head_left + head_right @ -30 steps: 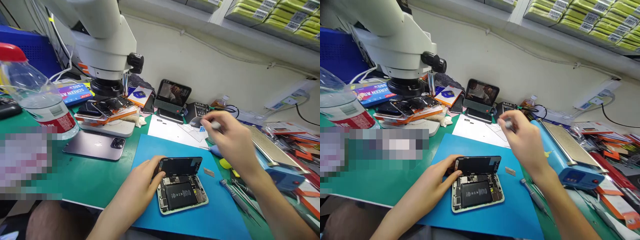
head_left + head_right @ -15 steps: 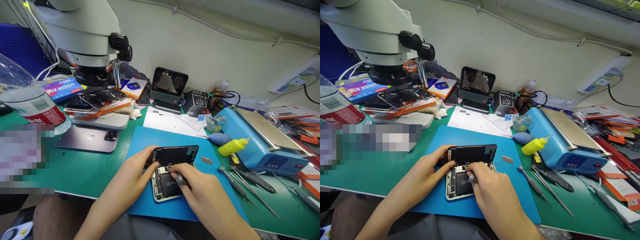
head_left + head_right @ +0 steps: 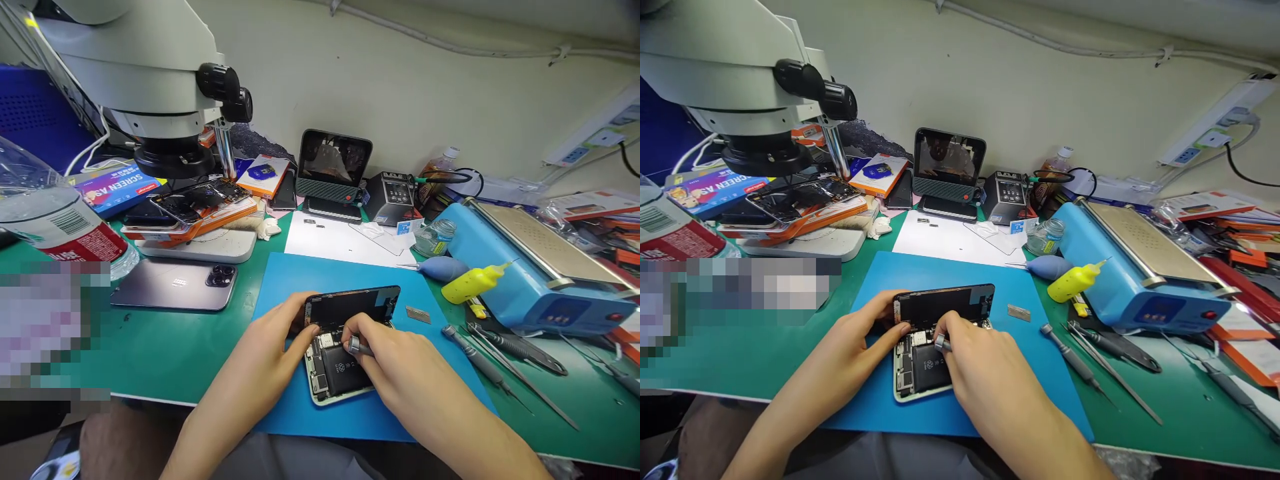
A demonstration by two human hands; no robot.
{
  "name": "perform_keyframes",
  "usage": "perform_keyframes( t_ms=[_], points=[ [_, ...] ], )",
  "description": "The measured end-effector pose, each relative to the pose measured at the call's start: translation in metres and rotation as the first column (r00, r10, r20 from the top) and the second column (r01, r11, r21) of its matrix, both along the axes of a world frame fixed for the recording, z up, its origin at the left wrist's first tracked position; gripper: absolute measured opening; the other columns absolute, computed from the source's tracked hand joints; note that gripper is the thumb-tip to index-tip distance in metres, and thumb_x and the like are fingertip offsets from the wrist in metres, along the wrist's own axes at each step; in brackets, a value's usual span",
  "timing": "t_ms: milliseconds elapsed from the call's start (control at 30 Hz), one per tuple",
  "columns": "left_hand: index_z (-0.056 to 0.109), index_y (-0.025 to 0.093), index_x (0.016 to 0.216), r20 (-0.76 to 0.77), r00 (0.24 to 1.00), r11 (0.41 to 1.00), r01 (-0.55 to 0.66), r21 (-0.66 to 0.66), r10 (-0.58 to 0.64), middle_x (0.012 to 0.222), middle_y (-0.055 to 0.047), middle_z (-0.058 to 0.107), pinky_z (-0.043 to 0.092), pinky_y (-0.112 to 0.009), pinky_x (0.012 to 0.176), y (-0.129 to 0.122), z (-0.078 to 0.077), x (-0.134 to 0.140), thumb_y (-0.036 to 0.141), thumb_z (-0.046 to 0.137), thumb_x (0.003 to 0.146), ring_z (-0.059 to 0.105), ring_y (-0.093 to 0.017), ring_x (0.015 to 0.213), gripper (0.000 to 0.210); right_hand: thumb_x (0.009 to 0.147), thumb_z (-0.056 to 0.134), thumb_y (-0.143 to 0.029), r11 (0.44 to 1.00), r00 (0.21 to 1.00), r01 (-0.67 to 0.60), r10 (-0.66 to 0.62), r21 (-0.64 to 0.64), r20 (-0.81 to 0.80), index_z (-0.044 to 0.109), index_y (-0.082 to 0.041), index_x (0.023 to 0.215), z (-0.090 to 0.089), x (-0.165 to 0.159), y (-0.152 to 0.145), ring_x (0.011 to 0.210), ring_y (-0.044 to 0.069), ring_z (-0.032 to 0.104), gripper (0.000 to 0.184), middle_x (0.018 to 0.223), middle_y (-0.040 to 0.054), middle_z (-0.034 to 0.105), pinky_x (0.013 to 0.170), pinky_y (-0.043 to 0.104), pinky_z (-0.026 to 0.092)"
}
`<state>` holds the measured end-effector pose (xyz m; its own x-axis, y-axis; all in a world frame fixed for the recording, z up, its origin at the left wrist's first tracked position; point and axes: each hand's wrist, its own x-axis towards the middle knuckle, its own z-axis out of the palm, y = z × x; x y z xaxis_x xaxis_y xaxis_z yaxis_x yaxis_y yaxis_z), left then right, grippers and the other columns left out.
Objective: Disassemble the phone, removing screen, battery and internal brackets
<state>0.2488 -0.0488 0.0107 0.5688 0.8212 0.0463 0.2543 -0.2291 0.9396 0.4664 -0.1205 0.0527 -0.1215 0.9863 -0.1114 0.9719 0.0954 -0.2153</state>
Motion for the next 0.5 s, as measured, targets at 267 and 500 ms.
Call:
perform_keyframes(
  t_ms=[267, 500],
  points=[
    [0.065, 0.034, 0.146, 0.016, 1.0, 1.0, 0.003, -0.017, -0.003, 0.14, -0.001, 0.078, 0.055, -0.031, 0.097, 0.0, 0.001, 0.001, 0.026, 0.057, 0.113, 0.074, -0.024, 0.12, 0.034, 0.101, 0.048, -0.008, 0.988, 0.999, 0.032, -0.025, 0.151, -0.049, 0.066, -0.03, 0.116, -0.008, 0.011, -0.013, 0.077, 0.024, 0.082, 0.032, 0.1, -0.004, 0.085, 0.061, 0.034, 0.044],
    [0.064, 0.034, 0.148, 0.038, 0.999, 1.0, -0.008, -0.016, 0.009, 0.141, 0.0, 0.078, 0.056, -0.03, 0.099, 0.0, -0.001, 0.002, 0.026, 0.058, 0.113, 0.075, -0.022, 0.121, 0.036, 0.102, 0.048, -0.005, 0.989, 0.998, -0.068, 0.067, 0.131, 0.009, 0.066, -0.03, 0.118, -0.007, 0.008, -0.006, 0.084, 0.024, 0.083, 0.035, 0.111, -0.0033, 0.085, 0.064, 0.035, 0.044]
  ],
)
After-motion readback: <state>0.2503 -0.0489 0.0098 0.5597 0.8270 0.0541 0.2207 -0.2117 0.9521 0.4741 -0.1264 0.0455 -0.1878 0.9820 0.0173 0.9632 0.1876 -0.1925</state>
